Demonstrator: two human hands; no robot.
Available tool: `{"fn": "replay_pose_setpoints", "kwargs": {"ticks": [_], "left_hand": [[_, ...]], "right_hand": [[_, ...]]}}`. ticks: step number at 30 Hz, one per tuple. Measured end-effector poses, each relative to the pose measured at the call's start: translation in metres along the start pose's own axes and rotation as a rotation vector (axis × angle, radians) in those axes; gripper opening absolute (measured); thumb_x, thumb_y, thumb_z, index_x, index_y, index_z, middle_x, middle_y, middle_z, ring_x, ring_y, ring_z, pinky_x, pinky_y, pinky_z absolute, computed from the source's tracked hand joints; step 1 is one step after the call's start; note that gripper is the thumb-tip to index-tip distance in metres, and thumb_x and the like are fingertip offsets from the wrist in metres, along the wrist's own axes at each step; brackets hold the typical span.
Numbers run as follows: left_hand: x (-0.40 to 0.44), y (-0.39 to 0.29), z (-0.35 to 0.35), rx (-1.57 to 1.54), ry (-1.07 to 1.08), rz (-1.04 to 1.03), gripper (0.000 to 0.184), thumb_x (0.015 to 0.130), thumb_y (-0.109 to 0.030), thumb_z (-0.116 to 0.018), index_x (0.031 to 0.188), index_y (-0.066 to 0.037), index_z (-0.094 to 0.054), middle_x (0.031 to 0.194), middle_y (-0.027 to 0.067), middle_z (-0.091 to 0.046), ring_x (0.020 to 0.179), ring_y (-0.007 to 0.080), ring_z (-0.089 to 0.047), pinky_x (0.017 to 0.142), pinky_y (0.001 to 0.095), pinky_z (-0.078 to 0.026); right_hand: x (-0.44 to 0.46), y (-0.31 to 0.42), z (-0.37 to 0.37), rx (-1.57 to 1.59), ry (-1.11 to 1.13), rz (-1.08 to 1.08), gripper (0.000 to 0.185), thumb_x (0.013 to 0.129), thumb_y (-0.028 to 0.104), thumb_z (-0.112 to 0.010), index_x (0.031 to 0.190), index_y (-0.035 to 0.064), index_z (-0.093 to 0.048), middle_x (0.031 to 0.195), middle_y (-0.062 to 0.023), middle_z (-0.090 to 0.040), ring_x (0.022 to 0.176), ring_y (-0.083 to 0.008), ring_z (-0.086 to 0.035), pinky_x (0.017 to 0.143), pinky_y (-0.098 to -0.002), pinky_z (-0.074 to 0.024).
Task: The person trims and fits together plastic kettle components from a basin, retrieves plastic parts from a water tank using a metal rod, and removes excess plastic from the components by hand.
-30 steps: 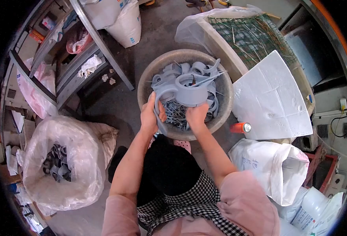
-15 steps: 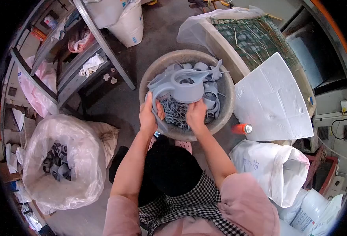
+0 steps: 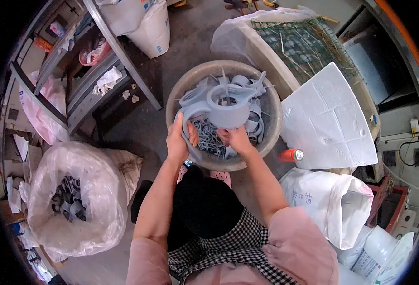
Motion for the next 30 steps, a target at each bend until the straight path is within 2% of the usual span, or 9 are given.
{"fn": "replay_pose_setpoints", "kwargs": {"ticks": [2,4,6,8,9,16,20,25,30], "left_hand": [[0.000,0.003,0.000,-0.007,0.003,0.031,0.052,0.092,-0.046,-0.040,0.060,-0.006,-0.045,0.044,0.0052,-0.038,0.038,0.0165,-0.036,0.040,0.0290,-0.031],[0.003,0.004,-0.002,-0.015,0.008,0.058,0.054,0.093,-0.048,-0.036,0.061,-0.006,-0.045,0.044,0.0046,-0.036,0.039,0.0164,-0.035,0.041,0.0297,-0.031],[0.002,0.003,0.014,0.148,-0.239,0.062,0.051,0.091,-0.049,-0.043,0.063,-0.006,-0.048,0.045,0.0034,-0.038,0.041,0.0151,-0.039,0.042,0.0288,-0.034],[0.000,0.007,0.018,0.281,-0.326,0.093,0.049,0.090,-0.048,-0.047,0.064,-0.006,-0.049,0.046,0.0027,-0.040,0.042,0.0144,-0.040,0.043,0.0283,-0.034],[-0.002,0.007,0.023,0.418,-0.406,0.115,0.047,0.088,-0.047,-0.051,0.066,-0.006,-0.051,0.047,0.0020,-0.041,0.043,0.0138,-0.042,0.044,0.0278,-0.035],[-0.002,0.013,0.020,0.436,-0.295,0.164,0.042,0.088,-0.041,-0.055,0.081,0.000,-0.057,0.060,0.0026,-0.049,0.051,0.0134,-0.046,0.049,0.0274,-0.038],[0.001,0.016,0.008,0.037,-0.177,0.184,0.037,0.090,-0.034,-0.054,0.098,0.002,-0.057,0.071,0.0044,-0.053,0.061,0.0151,-0.051,0.058,0.0298,-0.045],[-0.001,0.010,0.001,-0.014,-0.120,0.137,0.034,0.089,-0.029,-0.056,0.103,0.002,-0.057,0.076,0.0056,-0.055,0.068,0.0176,-0.055,0.064,0.0323,-0.049],[-0.010,-0.001,-0.024,-0.007,-0.008,0.078,0.039,0.090,-0.019,-0.053,0.126,-0.006,-0.044,0.079,0.0073,-0.057,0.072,0.0189,-0.058,0.065,0.0327,-0.049]], "right_hand": [[-0.005,-0.009,-0.018,0.295,0.274,-0.203,0.023,0.089,0.023,-0.050,0.088,0.0002,-0.053,0.066,-0.0038,-0.051,0.055,-0.0112,-0.047,0.045,-0.0238,-0.0334],[0.001,0.005,-0.012,0.165,0.055,0.066,0.027,0.091,0.024,-0.046,0.088,-0.0014,-0.051,0.056,-0.0020,-0.046,0.047,-0.0099,-0.041,0.043,-0.0237,-0.0308],[0.003,-0.010,-0.003,-0.201,-0.053,0.111,0.026,0.092,0.023,-0.046,0.091,-0.0022,-0.050,0.055,-0.0068,-0.051,0.044,-0.0193,-0.048,0.042,-0.0320,-0.0358],[-0.015,0.012,0.001,-0.912,-0.384,0.362,0.016,0.090,0.015,-0.048,0.094,0.0007,-0.054,0.065,-0.0172,-0.059,0.064,-0.0348,-0.060,0.052,-0.0394,-0.0440],[-0.018,0.008,0.002,-0.996,-0.358,0.210,0.018,0.089,0.011,-0.047,0.101,-0.0011,-0.052,0.084,-0.0251,-0.060,0.075,-0.0437,-0.057,0.061,-0.0499,-0.0436],[-0.011,-0.018,0.001,-0.952,-0.271,0.304,0.017,0.088,0.009,-0.044,0.102,-0.0014,-0.046,0.092,-0.0248,-0.057,0.080,-0.0401,-0.058,0.064,-0.0471,-0.0457],[-0.021,0.016,-0.001,-1.213,-0.491,0.509,0.021,0.085,0.003,-0.044,0.106,-0.0017,-0.042,0.085,-0.0239,-0.057,0.078,-0.0427,-0.057,0.065,-0.0480,-0.0451],[-0.017,-0.047,0.026,-1.171,-0.236,-0.185,0.036,0.078,0.003,-0.047,0.112,-0.0029,-0.036,0.085,-0.0256,-0.058,0.080,-0.0437,-0.058,0.069,-0.0502,-0.0447],[-0.024,-0.103,0.068,-1.051,-0.211,-0.104,0.037,0.077,0.006,-0.046,0.111,-0.0048,-0.037,0.092,-0.0334,-0.057,0.086,-0.0472,-0.057,0.073,-0.0497,-0.0453]]}}
Point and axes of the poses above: each hand's wrist, its own x-axis towards the middle knuckle, its own z-axis out of the back of the hand, y = z × x, the point moved 7 cm from there along x, towards the middle knuckle
